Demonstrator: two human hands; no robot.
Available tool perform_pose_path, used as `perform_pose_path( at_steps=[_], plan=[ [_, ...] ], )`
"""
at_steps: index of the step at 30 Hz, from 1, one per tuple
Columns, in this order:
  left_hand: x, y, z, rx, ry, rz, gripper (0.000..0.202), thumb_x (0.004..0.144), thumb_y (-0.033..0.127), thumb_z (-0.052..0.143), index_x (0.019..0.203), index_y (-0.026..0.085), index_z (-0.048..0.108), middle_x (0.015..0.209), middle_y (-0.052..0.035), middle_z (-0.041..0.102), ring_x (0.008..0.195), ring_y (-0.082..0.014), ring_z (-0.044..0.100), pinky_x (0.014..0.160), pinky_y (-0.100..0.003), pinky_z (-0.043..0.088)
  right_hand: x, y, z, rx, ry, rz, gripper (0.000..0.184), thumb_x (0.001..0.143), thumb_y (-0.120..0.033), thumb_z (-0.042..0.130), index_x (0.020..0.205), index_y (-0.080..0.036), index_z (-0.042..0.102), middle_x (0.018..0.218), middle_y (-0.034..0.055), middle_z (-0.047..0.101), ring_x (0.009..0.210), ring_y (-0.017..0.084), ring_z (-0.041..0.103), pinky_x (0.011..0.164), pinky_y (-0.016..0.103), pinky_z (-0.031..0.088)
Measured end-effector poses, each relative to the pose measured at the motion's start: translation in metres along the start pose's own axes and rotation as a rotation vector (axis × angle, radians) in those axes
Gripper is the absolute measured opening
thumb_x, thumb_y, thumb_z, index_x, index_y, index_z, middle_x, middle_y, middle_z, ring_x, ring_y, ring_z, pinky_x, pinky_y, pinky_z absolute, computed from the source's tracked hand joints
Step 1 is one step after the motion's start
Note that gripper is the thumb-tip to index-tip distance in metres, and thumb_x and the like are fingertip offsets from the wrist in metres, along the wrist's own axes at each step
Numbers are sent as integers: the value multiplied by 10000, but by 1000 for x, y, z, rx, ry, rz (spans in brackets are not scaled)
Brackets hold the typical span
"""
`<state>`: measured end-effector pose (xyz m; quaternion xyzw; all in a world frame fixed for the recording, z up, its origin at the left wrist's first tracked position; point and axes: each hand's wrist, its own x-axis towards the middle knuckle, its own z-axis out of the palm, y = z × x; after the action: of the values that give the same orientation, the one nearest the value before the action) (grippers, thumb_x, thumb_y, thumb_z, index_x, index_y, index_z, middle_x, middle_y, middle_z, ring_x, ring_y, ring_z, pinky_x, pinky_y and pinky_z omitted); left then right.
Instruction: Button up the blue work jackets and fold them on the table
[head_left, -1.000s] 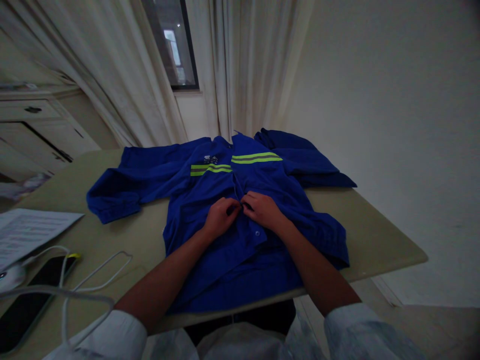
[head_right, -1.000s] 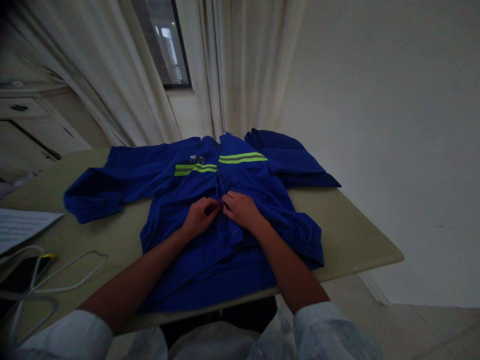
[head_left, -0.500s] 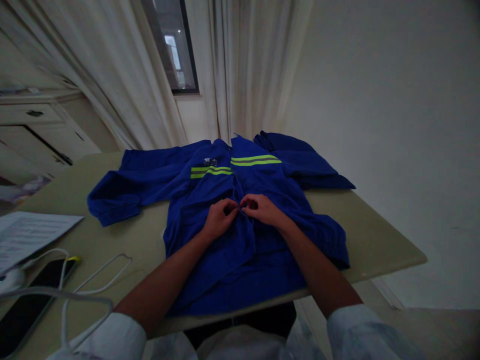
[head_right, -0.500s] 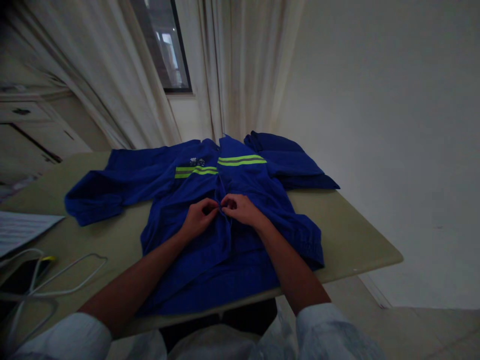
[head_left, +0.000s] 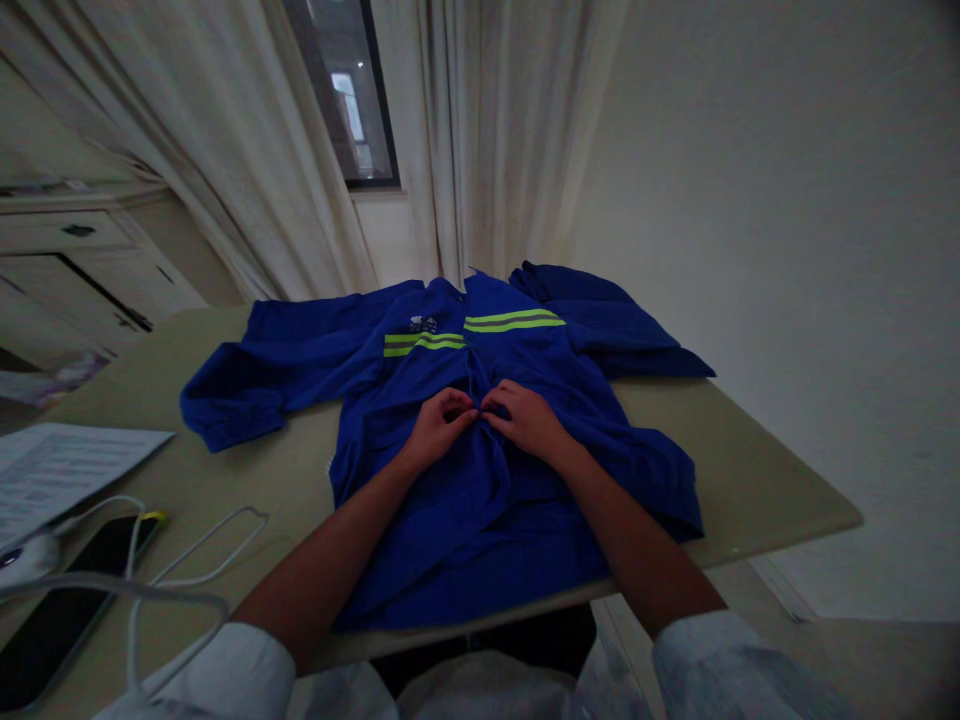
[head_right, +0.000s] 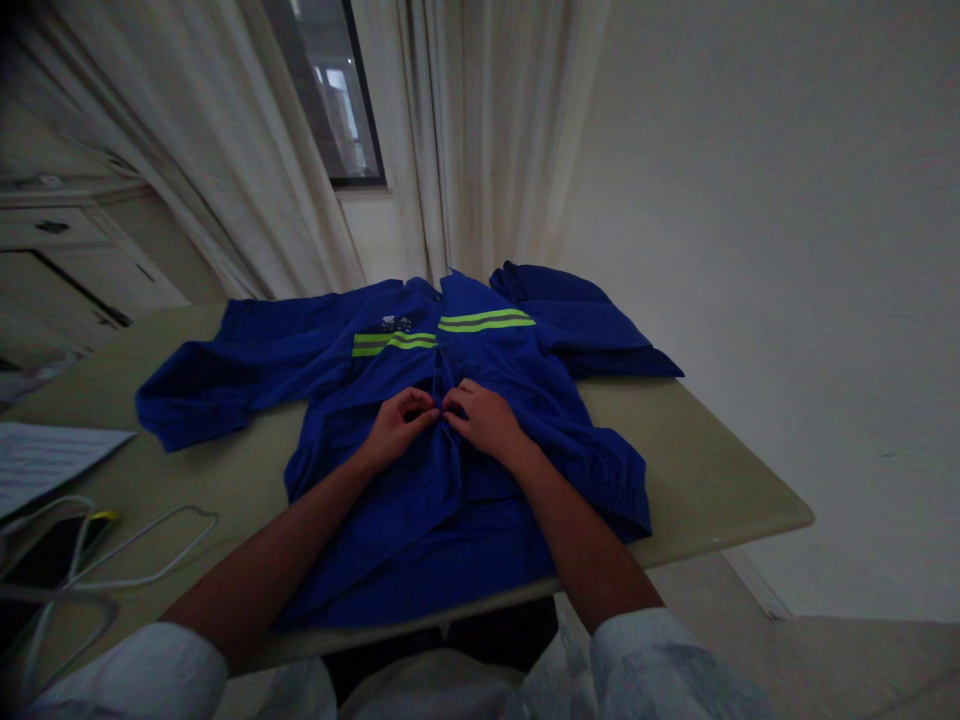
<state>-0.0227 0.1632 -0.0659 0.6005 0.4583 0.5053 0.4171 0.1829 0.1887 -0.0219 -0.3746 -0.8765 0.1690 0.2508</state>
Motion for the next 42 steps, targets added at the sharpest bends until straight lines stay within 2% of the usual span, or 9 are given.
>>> perform_pose_path(
  at_steps=[7,14,21,26,30,34,38,40,42],
  plan=[
    [2,4,-2,-31,-6,-32,412,771,503,819,853,196,557,732,28,628,640,-111,576,615,-234,435,-3,0,2,-65,34,-83,97,972,-190,661,1043,-226,716,1082,43,650,953,166,635,814,265,463],
    [2,6,-3,-100,2,-71,386,754,447,834,905,189,590,827,11,659,751,-130,626,737,-263,489,-5,5,-2,-171,-22,-247,188,1059,-231,523,1092,-196,704,1119,85,637,907,172,621,775,269,464],
    [2,10,-4,-187,-14,-103,442,718,453,870,870,196,545,784,36,619,714,-109,592,708,-244,457,-5,4,1,-114,-9,-211,136,1032,-281,597,1093,-216,700,1098,72,659,936,172,638,815,264,478],
    [5,11,-5,-277,21,-180,484,666,445,892,876,209,525,732,64,580,663,-92,554,673,-226,430,-5,-1,4,-136,-29,-253,263,1092,-277,459,1065,-219,714,1057,82,666,921,171,626,826,275,461],
    [5,10,-7,-292,16,-205,491,642,430,898,881,213,528,750,58,591,679,-99,571,679,-230,437,-1,2,8,123,-2,-154,110,1009,-300,620,1023,-221,696,975,46,652,824,154,605,767,271,468],
    [6,10,-7,-261,26,-194,482,637,428,900,865,209,536,736,60,572,659,-96,551,654,-228,427,3,5,17,423,5,96,178,868,-294,744,977,-207,632,784,-33,574,656,127,536,619,245,426],
    [6,6,-7,-197,-23,-159,458,688,434,876,870,207,522,703,63,564,618,-91,521,611,-223,398,2,1,25,385,22,142,244,815,-203,718,1037,-204,617,810,-45,557,655,115,514,630,244,416],
    [4,3,-5,-122,-57,-97,422,735,434,849,913,205,543,701,61,566,598,-93,512,592,-225,390,0,1,25,324,41,102,328,817,-165,699,1135,-205,633,898,-21,573,690,114,521,672,252,431],
    [1,2,-3,-20,-64,-2,395,774,416,824,987,203,570,780,30,626,664,-116,578,640,-243,438,-1,6,23,319,-6,83,402,820,-187,726,1213,-204,644,952,0,585,730,122,539,700,261,447]
  ],
)
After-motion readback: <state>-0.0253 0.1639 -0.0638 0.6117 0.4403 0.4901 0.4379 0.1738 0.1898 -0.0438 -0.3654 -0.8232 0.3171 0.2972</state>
